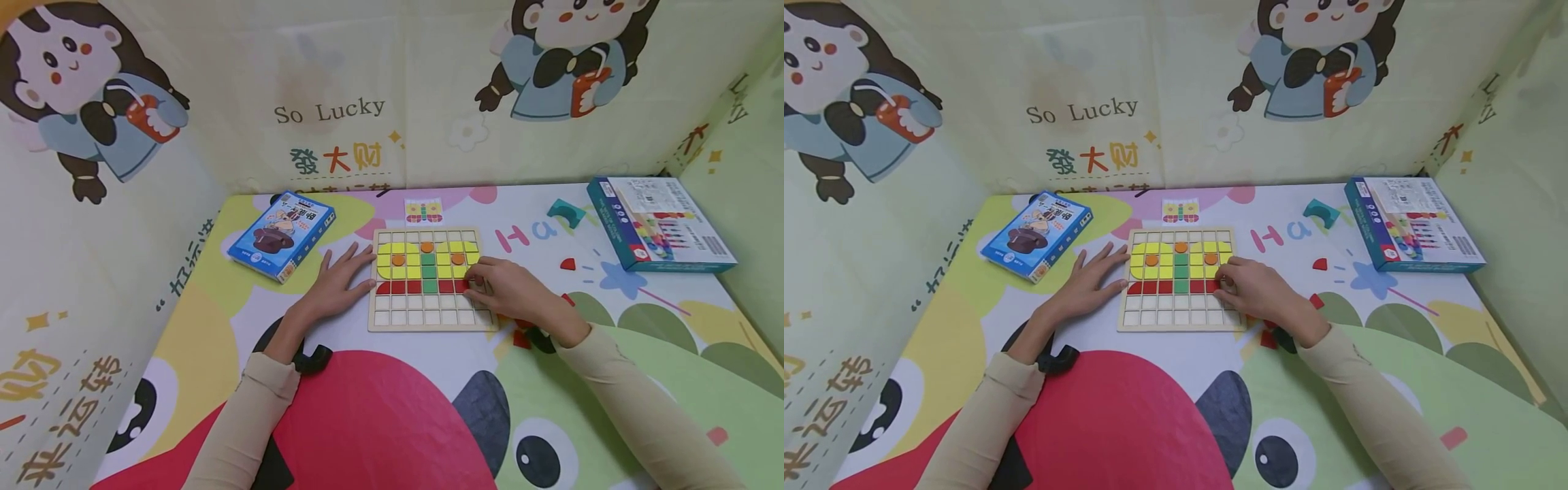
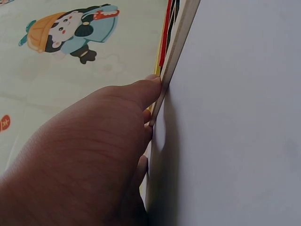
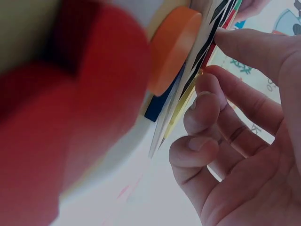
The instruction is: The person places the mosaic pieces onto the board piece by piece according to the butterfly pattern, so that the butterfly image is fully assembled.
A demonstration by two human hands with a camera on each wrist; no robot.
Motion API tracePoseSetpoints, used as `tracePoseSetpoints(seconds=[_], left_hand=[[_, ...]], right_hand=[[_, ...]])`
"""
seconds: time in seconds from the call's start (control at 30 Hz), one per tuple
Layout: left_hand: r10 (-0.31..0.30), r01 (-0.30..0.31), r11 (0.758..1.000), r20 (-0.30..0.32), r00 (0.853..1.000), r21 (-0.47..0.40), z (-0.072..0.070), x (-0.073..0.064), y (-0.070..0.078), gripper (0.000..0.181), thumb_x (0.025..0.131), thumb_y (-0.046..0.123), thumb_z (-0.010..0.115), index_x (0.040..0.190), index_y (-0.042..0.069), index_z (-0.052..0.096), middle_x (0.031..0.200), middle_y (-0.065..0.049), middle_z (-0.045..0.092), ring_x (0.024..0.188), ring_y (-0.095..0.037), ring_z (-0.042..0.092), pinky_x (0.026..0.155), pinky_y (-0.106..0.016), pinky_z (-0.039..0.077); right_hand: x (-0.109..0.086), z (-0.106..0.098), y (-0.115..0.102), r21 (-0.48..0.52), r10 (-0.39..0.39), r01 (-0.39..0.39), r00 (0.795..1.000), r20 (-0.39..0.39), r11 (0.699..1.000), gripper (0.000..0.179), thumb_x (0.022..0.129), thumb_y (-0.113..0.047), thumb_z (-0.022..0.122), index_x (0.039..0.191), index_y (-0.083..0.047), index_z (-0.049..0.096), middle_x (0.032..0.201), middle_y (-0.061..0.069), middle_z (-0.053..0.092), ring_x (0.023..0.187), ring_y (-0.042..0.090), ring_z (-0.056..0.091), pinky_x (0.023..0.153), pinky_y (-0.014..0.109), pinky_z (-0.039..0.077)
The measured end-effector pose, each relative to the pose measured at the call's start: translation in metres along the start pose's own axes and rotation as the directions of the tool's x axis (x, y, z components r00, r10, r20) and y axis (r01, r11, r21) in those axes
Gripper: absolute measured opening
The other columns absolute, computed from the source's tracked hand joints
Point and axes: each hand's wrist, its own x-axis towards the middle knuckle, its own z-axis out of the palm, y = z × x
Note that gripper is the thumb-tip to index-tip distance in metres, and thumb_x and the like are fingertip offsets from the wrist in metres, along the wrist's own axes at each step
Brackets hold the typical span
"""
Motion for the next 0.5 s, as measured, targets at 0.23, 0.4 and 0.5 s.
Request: tracePoseSetpoints(seconds=[0.23, 0.4, 0.5], left_hand=[[-0.012, 0.012, 1.0, 0.003, 1.0, -0.009, 0.001, 0.0, 0.001, 0.067, 0.104, 0.048, 0.059, 0.164, 0.025, 0.041, 0.177, 0.003, 0.03, 0.17, -0.027, 0.009, 0.134, -0.064, -0.01], [-0.018, 0.018, 1.0, 0.003, 1.0, -0.008, 0.001, 0.0, 0.001, 0.067, 0.104, 0.048, 0.06, 0.164, 0.026, 0.041, 0.177, 0.003, 0.03, 0.17, -0.027, 0.009, 0.134, -0.064, -0.011], [-0.02, 0.02, 1.0, 0.003, 1.0, -0.005, 0.001, 0.0, 0.002, 0.067, 0.104, 0.048, 0.06, 0.164, 0.026, 0.041, 0.177, 0.004, 0.03, 0.17, -0.027, 0.009, 0.134, -0.064, -0.01]], right_hand=[[-0.004, -0.004, 0.007, 0.026, 0.01, -0.01, 1.0, -0.022, 1.0, 0.032, 0.09, -0.032, 0.085, 0.114, -0.011, 0.078, 0.092, 0.001, 0.069, 0.082, 0.015, 0.059, 0.071, 0.028, 0.056], [-0.015, -0.015, 0.025, 0.067, 0.078, -0.077, 0.997, -0.021, 0.995, 0.03, 0.095, -0.027, 0.081, 0.118, -0.01, 0.075, 0.096, 0.004, 0.069, 0.083, 0.017, 0.058, 0.068, 0.026, 0.053], [-0.024, -0.025, 0.041, 0.091, 0.093, -0.09, 0.995, -0.03, 0.992, 0.029, 0.096, -0.023, 0.079, 0.12, -0.008, 0.075, 0.099, 0.006, 0.069, 0.083, 0.018, 0.057, 0.067, 0.025, 0.052]])
